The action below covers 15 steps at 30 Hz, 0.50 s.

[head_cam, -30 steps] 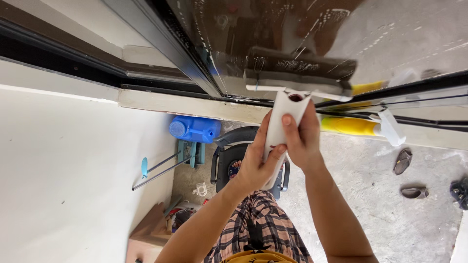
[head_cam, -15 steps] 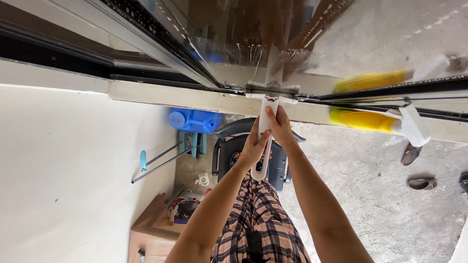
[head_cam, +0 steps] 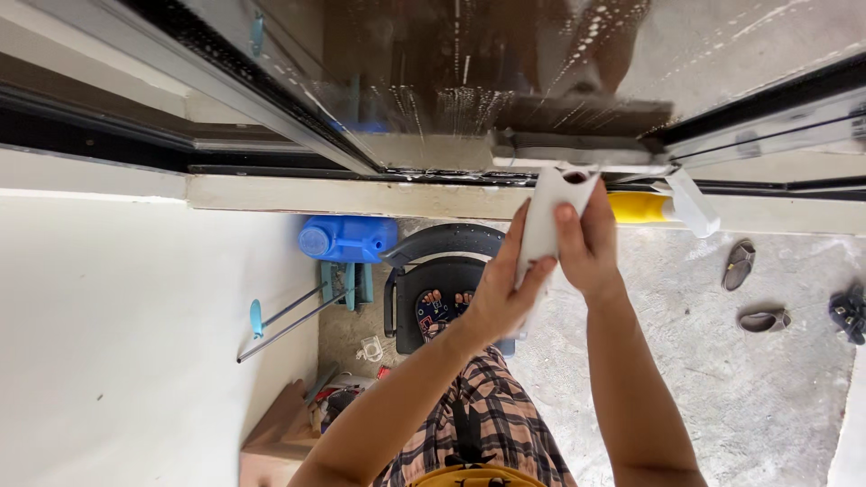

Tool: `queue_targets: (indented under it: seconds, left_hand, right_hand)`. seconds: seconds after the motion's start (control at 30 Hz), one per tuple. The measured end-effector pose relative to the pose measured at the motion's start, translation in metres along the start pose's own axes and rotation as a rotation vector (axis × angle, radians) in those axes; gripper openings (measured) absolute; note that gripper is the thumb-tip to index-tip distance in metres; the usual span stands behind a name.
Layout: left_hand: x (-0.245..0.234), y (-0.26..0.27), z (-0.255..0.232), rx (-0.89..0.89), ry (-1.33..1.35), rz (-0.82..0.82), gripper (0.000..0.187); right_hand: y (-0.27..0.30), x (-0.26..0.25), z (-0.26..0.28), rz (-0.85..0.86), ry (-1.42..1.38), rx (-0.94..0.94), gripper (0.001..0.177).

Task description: The person cleans a glass window by spraying cleaning liquid onto the glass pane using a spray bottle and wiping the surface with a handheld squeegee.

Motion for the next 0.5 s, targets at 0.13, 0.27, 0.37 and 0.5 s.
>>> queue_targets:
  seconds: [0.13, 0.27, 0.37, 0.5]
  left_hand:
    - [-0.003, -0.011, 0.060, 0.021, 0.003, -0.070, 0.072]
    - [0.003, -0.005, 0.136, -0.071, -0.031, -0.105, 0.071]
    - [0.017, 0.007, 0.198, -0.454, 0.194, -0.054, 0.076]
    - [0.015, 0.005, 0.228, -0.543, 0.273, -0.081, 0.073]
  right_hand:
    - [-0.011, 0.004, -0.056, 0.062, 0.032, -0.098, 0.038]
    - [-0.003, 0.002, -0.145, 0.032, 0.051, 0.131, 0.034]
    - [-0.001, -0.003, -0.204, 0.007, 0.068, 0.257, 0.034]
    - [0.007, -0.008, -0.270, -0.072, 0.082, 0.475, 0.042]
Point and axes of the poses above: each hand's wrist, its own y-axis away from the middle knuckle, its own x-axis out of the palm, z = x × y, the point moved 9 cm from there along -y, towards the middle knuckle, and after that the axes turned 4 degrees about -y, right-handed, at the moved point
